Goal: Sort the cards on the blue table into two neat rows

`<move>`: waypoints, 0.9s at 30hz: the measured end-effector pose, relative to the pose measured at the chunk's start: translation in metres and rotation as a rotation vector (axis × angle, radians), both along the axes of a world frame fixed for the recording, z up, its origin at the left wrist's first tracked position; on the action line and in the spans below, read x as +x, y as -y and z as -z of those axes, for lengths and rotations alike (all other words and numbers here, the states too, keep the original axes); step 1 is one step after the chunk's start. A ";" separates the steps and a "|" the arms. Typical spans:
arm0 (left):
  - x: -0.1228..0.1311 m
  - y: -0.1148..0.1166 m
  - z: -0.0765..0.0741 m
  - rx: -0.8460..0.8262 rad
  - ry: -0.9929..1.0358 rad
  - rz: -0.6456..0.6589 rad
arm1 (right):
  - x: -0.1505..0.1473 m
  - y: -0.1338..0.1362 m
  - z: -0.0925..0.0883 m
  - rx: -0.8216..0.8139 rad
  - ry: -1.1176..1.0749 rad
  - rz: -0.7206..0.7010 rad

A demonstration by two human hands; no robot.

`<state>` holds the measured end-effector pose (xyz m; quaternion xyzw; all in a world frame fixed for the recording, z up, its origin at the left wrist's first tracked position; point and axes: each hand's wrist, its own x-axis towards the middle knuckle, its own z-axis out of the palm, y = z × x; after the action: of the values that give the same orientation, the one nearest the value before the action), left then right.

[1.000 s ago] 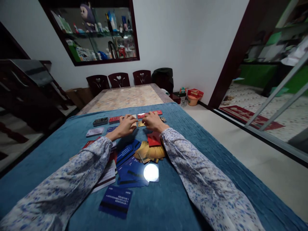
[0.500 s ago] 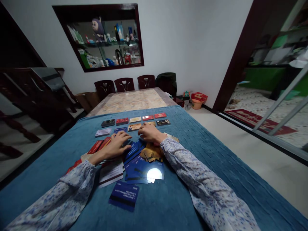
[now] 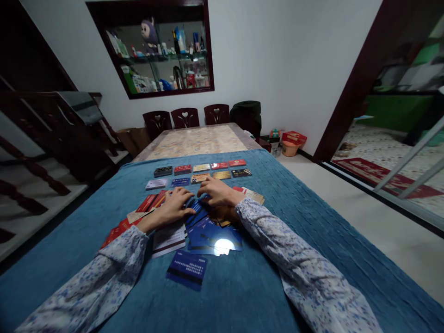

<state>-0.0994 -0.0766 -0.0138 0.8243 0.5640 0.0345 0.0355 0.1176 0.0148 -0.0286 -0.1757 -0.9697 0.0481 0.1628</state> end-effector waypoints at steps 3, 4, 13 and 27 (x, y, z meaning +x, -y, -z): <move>0.002 -0.003 0.001 0.005 -0.005 -0.008 | 0.000 0.001 -0.003 -0.025 0.016 -0.044; 0.002 -0.004 0.001 0.008 -0.004 -0.005 | 0.001 0.001 -0.003 -0.036 0.028 -0.044; 0.012 -0.005 -0.002 0.144 -0.061 -0.032 | 0.001 0.007 0.000 -0.143 0.124 -0.010; 0.031 0.009 -0.007 0.073 -0.056 0.058 | 0.012 -0.004 0.002 -0.028 0.214 0.069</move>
<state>-0.0682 -0.0852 -0.0069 0.8416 0.5392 0.0311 -0.0092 0.1297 0.0190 -0.0306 -0.2155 -0.9741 0.0371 0.0574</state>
